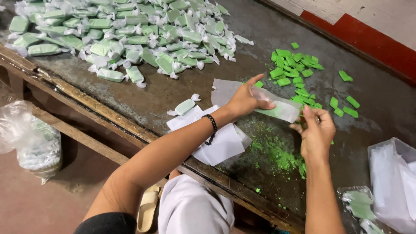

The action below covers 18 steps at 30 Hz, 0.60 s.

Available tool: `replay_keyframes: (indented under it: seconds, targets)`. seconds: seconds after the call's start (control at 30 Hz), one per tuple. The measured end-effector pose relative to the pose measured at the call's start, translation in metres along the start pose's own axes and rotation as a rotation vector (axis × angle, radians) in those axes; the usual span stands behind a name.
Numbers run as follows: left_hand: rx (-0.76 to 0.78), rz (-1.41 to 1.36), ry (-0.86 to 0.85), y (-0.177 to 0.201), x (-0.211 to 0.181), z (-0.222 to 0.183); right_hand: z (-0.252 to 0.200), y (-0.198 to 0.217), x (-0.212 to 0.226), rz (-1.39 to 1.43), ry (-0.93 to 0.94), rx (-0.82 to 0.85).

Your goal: Wrapping small green rectangular items individually in white paper wrappers by folding and twisting the ends.

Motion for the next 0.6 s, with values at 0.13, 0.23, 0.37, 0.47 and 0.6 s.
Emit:
replay_keyframes:
  seconds: [0.13,0.23,0.37,0.47,0.6]
  targets:
    - [0.009,-0.068,0.047,-0.008,-0.009,-0.015,-0.014,-0.044,0.004,0.105,-0.055,0.343]
    - [0.082,-0.153,0.061,-0.019,-0.006,-0.016,-0.012,-0.053,-0.008,0.082,-0.069,0.4]
    - [0.252,-0.166,-0.025,-0.034,-0.02,-0.024,-0.004,-0.035,-0.025,0.04,-0.102,0.343]
    - [0.32,-0.106,-0.155,-0.041,-0.03,-0.026,-0.006,-0.033,-0.027,0.103,-0.163,0.332]
    - [0.374,0.143,-0.378,-0.044,-0.05,-0.037,0.005,-0.027,-0.039,0.199,-0.177,0.315]
Point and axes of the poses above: each hand's wrist, its own z-axis towards the middle knuckle, its own y-axis out of the back of the hand, x = y × z, the point moved 10 cm from there along z, towards the middle knuckle, and after that the axes turned 6 degrees about -z, right-handed, at the moved point
